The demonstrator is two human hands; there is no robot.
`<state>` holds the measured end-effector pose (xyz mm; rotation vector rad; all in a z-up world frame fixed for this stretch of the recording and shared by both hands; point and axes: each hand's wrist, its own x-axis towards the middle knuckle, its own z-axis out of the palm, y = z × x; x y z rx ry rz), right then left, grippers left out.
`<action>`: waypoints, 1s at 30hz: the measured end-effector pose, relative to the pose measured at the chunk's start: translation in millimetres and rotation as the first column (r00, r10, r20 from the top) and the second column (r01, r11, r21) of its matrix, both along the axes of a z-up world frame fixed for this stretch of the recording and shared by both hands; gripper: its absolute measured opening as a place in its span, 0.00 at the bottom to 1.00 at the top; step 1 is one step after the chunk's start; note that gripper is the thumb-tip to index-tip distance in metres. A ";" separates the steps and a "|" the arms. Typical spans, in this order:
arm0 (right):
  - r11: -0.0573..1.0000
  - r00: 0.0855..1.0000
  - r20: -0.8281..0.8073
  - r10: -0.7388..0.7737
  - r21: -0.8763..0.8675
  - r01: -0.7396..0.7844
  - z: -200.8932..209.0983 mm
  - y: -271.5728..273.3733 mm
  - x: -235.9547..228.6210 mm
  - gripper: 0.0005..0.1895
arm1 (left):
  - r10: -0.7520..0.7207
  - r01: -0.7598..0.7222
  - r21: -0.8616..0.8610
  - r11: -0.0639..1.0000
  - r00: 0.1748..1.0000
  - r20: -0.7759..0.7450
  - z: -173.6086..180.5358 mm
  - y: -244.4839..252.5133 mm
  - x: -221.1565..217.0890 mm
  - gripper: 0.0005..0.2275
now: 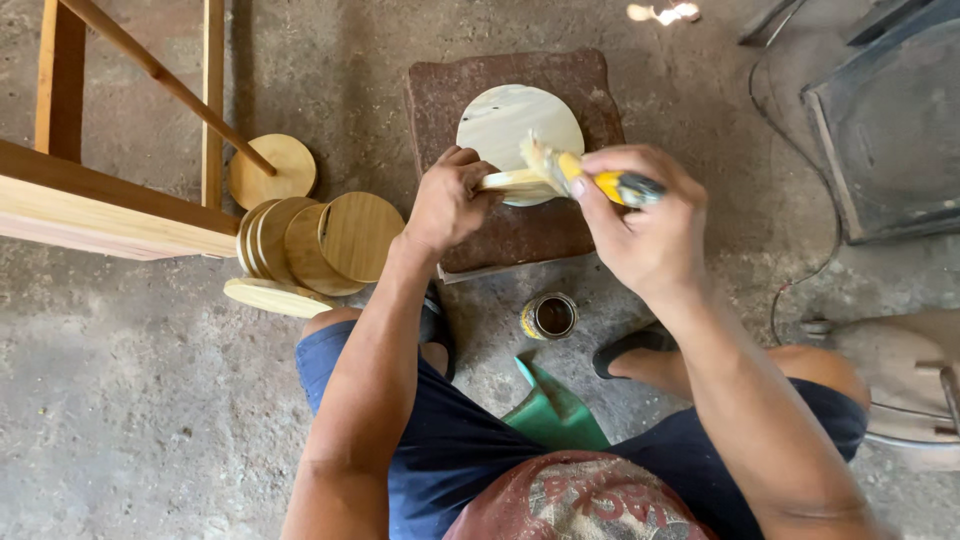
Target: The person applies a wood stain to multiple round wooden discs using a brush. They repeatedly dip the brush into a can, coat each disc on both sides, and set the finished pieces aside on the floor.
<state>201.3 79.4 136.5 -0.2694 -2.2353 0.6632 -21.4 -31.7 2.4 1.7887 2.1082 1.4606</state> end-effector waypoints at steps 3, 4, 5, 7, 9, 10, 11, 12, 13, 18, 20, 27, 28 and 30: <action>0.985 0.994 -0.020 -0.108 -0.135 0.104 -13.7 6.2 13.2 0.04 | -0.021 0.020 0.018 1.000 1.000 0.020 1.3 -6.8 -1.4 0.11; 0.964 0.987 -0.003 -0.162 -0.215 0.158 -18.7 14.7 18.0 0.04 | -0.033 0.032 0.032 0.999 0.999 0.028 2.1 -8.7 -2.3 0.11; 0.956 0.982 -0.007 -0.189 -0.229 0.183 -23.8 22.3 25.6 0.03 | -0.052 0.050 0.048 0.998 0.998 0.035 2.7 -8.3 -2.0 0.11; 0.937 0.968 -0.011 -0.250 -0.256 0.239 -31.7 31.2 41.8 0.03 | -0.062 0.061 0.033 0.998 0.997 0.035 3.4 -7.9 -6.0 0.11; 0.944 0.958 -0.032 -0.286 -0.181 0.275 -34.6 29.5 55.2 0.03 | -0.073 0.072 0.031 0.997 0.997 0.031 2.7 -6.2 -6.8 0.11; 0.946 0.953 -0.044 -0.299 -0.145 0.290 -34.7 23.7 57.1 0.03 | -0.077 0.076 0.037 0.996 0.997 0.026 2.2 -6.1 -6.3 0.11; 0.954 0.961 -0.055 -0.272 -0.148 0.262 -34.8 15.2 55.2 0.03 | -0.080 0.079 0.040 0.996 0.997 0.018 1.9 -6.0 -6.6 0.10; 0.961 0.967 -0.067 -0.245 -0.150 0.233 -34.6 5.2 50.3 0.04 | -0.073 0.073 0.028 0.997 0.997 0.022 1.8 -5.5 -6.5 0.10; 0.967 0.973 -0.080 -0.217 -0.152 0.203 -33.4 -4.8 43.7 0.05 | -0.068 0.068 0.017 0.998 0.997 0.024 2.1 -4.7 -6.1 0.10; 0.978 0.991 -0.131 -0.005 0.206 0.032 -35.5 -34.1 4.7 0.10 | -0.045 0.045 0.000 0.999 0.999 0.014 3.0 -3.4 0.7 0.10; 0.988 0.988 -0.123 0.098 0.130 -0.082 -38.1 -31.1 1.4 0.11 | -0.032 0.032 0.014 0.999 0.999 0.006 3.4 -2.2 3.4 0.10; 0.984 0.977 -0.116 -0.178 -0.009 0.178 -39.3 43.4 17.4 0.05 | 0.059 -0.060 -0.024 0.998 0.997 -0.055 -23.6 21.2 29.6 0.15; 0.982 0.977 -0.105 -0.187 -0.027 0.185 -37.6 50.0 16.3 0.06 | 0.087 -0.089 -0.037 0.995 0.994 -0.059 -27.2 25.5 33.6 0.15; 0.981 0.978 -0.090 -0.187 -0.059 0.183 -34.0 51.0 9.5 0.04 | 0.137 -0.138 -0.038 0.990 0.990 -0.021 -33.3 33.4 38.7 0.15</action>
